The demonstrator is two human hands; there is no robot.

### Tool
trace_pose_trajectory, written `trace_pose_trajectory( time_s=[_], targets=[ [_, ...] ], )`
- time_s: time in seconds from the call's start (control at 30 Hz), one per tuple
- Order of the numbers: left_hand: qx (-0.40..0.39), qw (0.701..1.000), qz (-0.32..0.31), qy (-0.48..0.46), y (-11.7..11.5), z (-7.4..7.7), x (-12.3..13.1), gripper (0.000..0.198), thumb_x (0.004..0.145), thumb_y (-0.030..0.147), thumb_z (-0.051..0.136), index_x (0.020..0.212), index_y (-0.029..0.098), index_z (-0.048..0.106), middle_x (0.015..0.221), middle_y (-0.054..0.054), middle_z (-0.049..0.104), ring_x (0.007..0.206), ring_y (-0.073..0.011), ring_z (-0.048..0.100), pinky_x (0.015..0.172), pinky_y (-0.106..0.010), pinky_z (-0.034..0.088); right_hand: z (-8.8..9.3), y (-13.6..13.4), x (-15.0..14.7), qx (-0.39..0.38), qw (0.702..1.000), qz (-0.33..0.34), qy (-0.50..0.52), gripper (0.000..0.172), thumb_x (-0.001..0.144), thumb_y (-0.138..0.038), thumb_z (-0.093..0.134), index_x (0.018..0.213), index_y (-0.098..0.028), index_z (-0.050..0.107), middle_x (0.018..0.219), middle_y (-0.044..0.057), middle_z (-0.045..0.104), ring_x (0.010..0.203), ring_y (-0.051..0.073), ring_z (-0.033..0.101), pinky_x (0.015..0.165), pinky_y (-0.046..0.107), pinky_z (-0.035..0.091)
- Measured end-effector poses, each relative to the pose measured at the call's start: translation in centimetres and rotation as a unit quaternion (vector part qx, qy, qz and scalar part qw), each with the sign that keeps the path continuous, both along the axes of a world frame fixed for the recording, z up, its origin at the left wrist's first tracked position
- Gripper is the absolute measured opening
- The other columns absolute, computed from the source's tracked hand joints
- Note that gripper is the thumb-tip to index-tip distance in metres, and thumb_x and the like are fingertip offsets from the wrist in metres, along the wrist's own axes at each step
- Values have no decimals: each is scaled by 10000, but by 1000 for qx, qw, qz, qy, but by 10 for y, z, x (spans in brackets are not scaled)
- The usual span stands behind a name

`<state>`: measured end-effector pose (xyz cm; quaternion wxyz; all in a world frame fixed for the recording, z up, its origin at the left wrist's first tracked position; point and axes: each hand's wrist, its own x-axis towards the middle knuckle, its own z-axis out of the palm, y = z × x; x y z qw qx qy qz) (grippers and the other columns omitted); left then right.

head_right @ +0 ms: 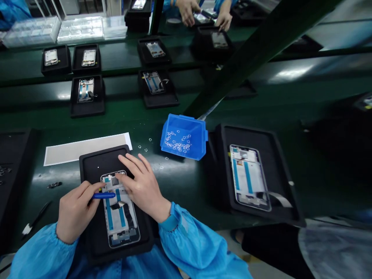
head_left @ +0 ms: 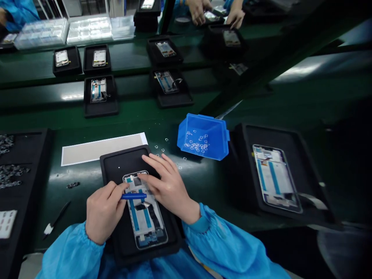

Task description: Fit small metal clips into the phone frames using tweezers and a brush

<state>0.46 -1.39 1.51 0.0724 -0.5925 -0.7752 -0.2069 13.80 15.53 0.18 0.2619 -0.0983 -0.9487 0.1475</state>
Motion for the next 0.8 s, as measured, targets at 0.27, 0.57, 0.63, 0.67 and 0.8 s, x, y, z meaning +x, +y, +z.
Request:
trace_pose_trajectory(
  time_s=[0.27, 0.57, 0.63, 0.67, 0.8],
  targets=[
    [16, 999, 11, -40, -10, 17, 3, 219, 952, 156, 483, 1082, 201, 653, 765, 6, 649, 572, -111, 603, 557, -220, 455, -2, 1, 2, -63, 997, -5, 38, 294, 915, -72, 492, 1021, -231, 716, 1385, 118, 585, 1304, 293, 523, 1083, 584, 423],
    [-55, 958, 275, -54, 24, 73, -172, 351, 790, 557, 640, 883, 241, 763, 548, 61, 596, 525, -171, 593, 663, -310, 510, 7, 27, 9, -231, 953, -124, 153, 206, 938, -163, 520, 1080, -232, 653, 1145, 91, 668, 1089, 243, 640, 950, 439, 540],
    [-94, 947, 280, -130, 61, 70, -226, 406, 736, 598, 681, 726, 197, 743, 487, 69, 533, 563, -189, 619, 765, -419, 524, 18, 39, 6, -242, 950, -125, 152, 235, 933, -178, 529, 1140, -223, 630, 1150, 90, 668, 1070, 229, 644, 931, 412, 548],
    [-52, 946, 280, -157, 80, 68, -247, 447, 680, 630, 715, 642, 184, 708, 435, 77, 481, 524, -183, 601, 778, -455, 525, 25, 47, 5, -245, 950, -126, 148, 262, 930, -188, 533, 1178, -221, 614, 1161, 90, 666, 1059, 223, 647, 917, 401, 554],
    [105, 960, 187, -179, 127, 62, -276, 613, 545, 657, 793, 366, 190, 437, 272, 78, 265, 334, -136, 422, 689, -418, 547, 58, 91, -8, -251, 953, -161, 48, 390, 939, -175, 535, 1327, -217, 533, 1258, 85, 640, 1096, 183, 643, 937, 348, 543]
  ],
)
